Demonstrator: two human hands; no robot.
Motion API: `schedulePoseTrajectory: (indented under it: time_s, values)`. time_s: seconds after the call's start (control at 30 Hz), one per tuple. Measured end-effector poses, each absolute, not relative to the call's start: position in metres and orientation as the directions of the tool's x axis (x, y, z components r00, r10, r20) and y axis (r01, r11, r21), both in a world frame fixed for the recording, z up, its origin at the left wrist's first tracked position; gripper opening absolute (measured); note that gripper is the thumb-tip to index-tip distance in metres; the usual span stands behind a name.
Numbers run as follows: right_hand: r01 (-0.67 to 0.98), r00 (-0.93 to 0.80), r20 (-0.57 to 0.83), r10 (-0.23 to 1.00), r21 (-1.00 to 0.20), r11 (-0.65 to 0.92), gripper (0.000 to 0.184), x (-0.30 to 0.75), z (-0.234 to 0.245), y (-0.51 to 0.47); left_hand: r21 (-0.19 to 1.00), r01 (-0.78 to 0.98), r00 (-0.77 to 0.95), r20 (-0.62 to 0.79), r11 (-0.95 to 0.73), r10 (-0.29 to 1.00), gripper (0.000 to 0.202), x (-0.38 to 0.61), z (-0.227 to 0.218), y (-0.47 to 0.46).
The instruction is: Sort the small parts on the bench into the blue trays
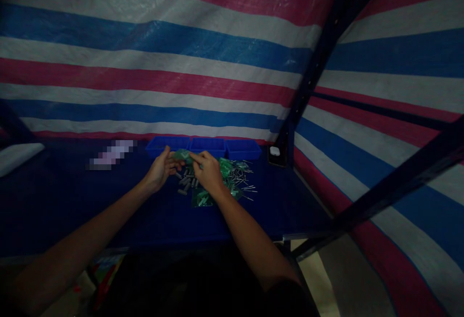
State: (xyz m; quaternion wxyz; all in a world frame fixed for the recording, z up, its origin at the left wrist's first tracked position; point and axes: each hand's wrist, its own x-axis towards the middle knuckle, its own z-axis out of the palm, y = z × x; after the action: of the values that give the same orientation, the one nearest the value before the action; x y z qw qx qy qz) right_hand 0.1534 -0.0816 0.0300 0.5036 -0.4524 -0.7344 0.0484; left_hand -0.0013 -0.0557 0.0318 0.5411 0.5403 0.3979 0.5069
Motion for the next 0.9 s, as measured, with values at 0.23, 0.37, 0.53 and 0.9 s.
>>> schedulePoseTrajectory:
  time_s: [0.23, 0.37, 0.53, 0.9]
  values:
    - [0.462, -0.016, 0.620, 0.785, -0.691, 0.555, 0.028, 0.148, 0.030, -0.082, 0.941, 0.053, 0.003, 0.334, -0.334, 0.942, 0.025, -0.002, 0.029, -0.054]
    - [0.332, 0.108, 0.436, 0.893, -0.863, 0.382, 0.037, 0.148, 0.032, -0.081, 0.644, 0.341, 0.117, 0.694, -0.685, 0.711, 0.018, -0.004, 0.032, -0.061]
    - [0.220, 0.067, 0.360, 0.931, -0.915, 0.338, 0.040, 0.152, 0.033, -0.079, 0.451, 0.382, 0.312, 0.759, -0.807, 0.572, 0.016, -0.004, 0.036, -0.066]
    - [0.564, -0.075, 0.623, 0.779, -0.617, 0.548, 0.035, 0.154, 0.033, -0.084, 0.985, -0.152, 0.206, 0.110, -0.079, 0.972, 0.034, -0.009, 0.034, -0.049]
